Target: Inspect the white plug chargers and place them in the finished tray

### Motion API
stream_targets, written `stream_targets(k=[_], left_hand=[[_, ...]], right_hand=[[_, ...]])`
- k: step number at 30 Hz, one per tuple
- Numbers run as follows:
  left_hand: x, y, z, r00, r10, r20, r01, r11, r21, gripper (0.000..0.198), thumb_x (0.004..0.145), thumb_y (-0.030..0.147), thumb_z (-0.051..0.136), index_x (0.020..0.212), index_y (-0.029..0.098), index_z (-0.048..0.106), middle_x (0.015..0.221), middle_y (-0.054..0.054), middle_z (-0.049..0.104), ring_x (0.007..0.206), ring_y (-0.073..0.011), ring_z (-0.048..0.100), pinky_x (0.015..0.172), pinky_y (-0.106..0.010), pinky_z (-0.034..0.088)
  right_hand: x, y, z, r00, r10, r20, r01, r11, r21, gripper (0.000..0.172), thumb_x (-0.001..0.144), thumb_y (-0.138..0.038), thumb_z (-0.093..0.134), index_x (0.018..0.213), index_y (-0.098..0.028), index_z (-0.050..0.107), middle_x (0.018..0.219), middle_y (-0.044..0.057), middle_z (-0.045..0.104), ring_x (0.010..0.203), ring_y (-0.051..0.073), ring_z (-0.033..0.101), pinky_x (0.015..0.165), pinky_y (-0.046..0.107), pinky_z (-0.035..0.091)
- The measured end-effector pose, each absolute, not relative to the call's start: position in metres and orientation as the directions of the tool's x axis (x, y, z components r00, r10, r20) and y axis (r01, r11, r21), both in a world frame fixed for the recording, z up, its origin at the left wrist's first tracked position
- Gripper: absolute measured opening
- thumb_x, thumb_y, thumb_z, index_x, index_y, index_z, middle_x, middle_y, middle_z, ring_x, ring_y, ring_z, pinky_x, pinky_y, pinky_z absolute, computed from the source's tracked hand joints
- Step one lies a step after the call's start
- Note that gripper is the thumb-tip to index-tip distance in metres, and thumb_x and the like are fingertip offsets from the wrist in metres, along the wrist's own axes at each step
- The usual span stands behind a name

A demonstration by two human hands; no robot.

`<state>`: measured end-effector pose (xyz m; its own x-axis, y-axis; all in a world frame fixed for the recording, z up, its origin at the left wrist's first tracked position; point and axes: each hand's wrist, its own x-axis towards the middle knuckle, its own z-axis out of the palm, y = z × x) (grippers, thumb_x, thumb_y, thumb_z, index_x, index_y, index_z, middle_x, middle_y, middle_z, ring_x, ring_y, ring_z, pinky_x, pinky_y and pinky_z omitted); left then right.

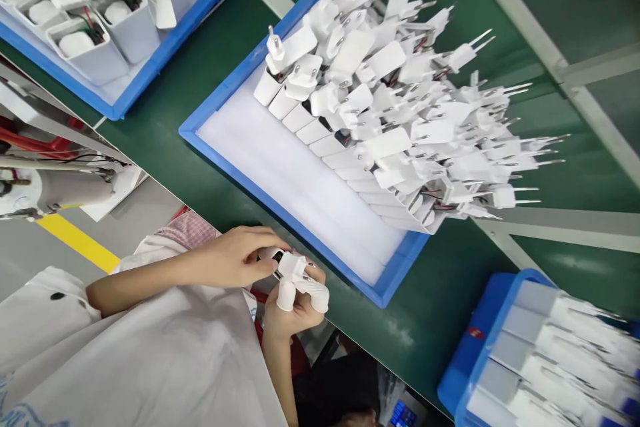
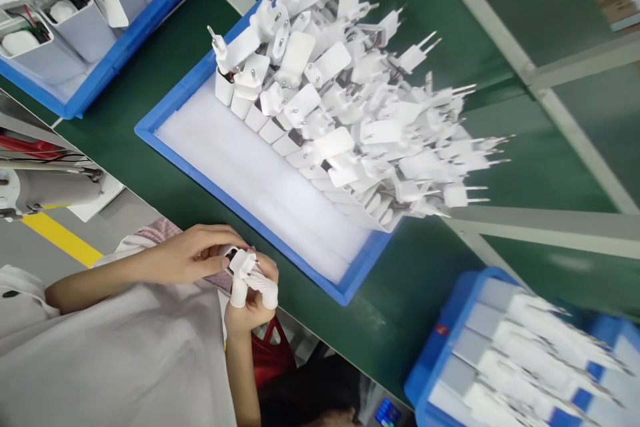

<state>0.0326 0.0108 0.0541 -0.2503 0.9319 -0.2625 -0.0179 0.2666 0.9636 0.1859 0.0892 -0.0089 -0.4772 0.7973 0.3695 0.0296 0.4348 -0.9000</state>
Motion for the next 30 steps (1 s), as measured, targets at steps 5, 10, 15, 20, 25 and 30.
stream_targets(k=[5, 10, 15, 20, 25, 30], left_hand=[[0.035, 0.018, 0.055, -0.331, 0.905, -0.268, -0.008, 0.281, 0.96, 0.02, 0.088, 0.016, 0.055, 0.102, 0.016, 0.068, 0.096, -0.004, 0.067, 0.064, -0.0104, 0.052, 0.058, -0.023, 0.042], [0.034, 0.016, 0.052, -0.322, 0.904, -0.283, -0.082, 0.271, 0.959, 0.018, 0.091, 0.021, 0.054, 0.102, 0.017, 0.068, 0.1, -0.005, 0.067, 0.064, -0.011, 0.054, 0.056, -0.024, 0.044], [0.036, 0.01, 0.044, -0.311, 0.928, -0.206, -0.05, 0.201, 0.978, 0.037, 0.102, 0.038, 0.042, 0.122, 0.017, 0.066, 0.121, -0.011, 0.065, 0.103, -0.0215, 0.065, 0.087, -0.032, 0.052], [0.041, 0.009, 0.042, -0.258, 0.943, -0.211, -0.073, 0.198, 0.977, 0.038, 0.102, 0.037, 0.045, 0.132, 0.019, 0.06, 0.127, -0.012, 0.06, 0.104, -0.0216, 0.064, 0.085, -0.033, 0.055], [0.04, 0.012, 0.046, -0.26, 0.914, -0.313, -0.218, 0.26, 0.941, 0.03, 0.097, 0.031, 0.052, 0.119, 0.016, 0.066, 0.114, -0.01, 0.06, 0.083, -0.0165, 0.064, 0.068, -0.027, 0.054], [0.032, 0.016, 0.049, -0.171, 0.9, -0.401, -0.326, 0.333, 0.885, 0.018, 0.09, 0.025, 0.059, 0.104, 0.016, 0.067, 0.107, -0.007, 0.056, 0.074, -0.0137, 0.064, 0.069, -0.028, 0.058]], right_hand=[[0.188, 0.096, -0.002, -0.511, 0.77, 0.381, 0.026, 0.457, -0.889, 0.019, 0.089, -0.018, 0.062, 0.107, -0.024, 0.064, 0.101, 0.006, 0.066, 0.09, 0.024, 0.069, 0.079, 0.05, 0.062], [0.197, 0.11, 0.014, -0.668, 0.576, 0.472, 0.028, 0.654, -0.756, 0.033, 0.085, -0.011, 0.068, 0.115, -0.025, 0.066, 0.107, 0.007, 0.07, 0.093, 0.027, 0.072, 0.085, 0.056, 0.063], [0.204, 0.112, 0.017, -0.71, 0.47, 0.525, 0.065, 0.785, -0.616, 0.043, 0.088, -0.014, 0.067, 0.129, -0.025, 0.061, 0.111, 0.009, 0.072, 0.1, 0.03, 0.072, 0.087, 0.057, 0.063], [0.201, 0.111, 0.016, -0.725, 0.425, 0.542, 0.073, 0.83, -0.553, 0.047, 0.089, -0.018, 0.067, 0.135, -0.024, 0.057, 0.114, 0.011, 0.072, 0.102, 0.031, 0.072, 0.087, 0.056, 0.064], [0.195, 0.103, 0.022, -0.692, 0.456, 0.559, 0.168, 0.856, -0.49, 0.056, 0.081, -0.01, 0.075, 0.132, -0.026, 0.058, 0.111, 0.01, 0.073, 0.096, 0.031, 0.074, 0.084, 0.055, 0.064], [0.197, 0.102, 0.034, -0.72, 0.489, 0.491, 0.211, 0.83, -0.517, 0.056, 0.08, -0.009, 0.075, 0.13, -0.026, 0.058, 0.107, 0.009, 0.073, 0.096, 0.03, 0.071, 0.082, 0.054, 0.062]])
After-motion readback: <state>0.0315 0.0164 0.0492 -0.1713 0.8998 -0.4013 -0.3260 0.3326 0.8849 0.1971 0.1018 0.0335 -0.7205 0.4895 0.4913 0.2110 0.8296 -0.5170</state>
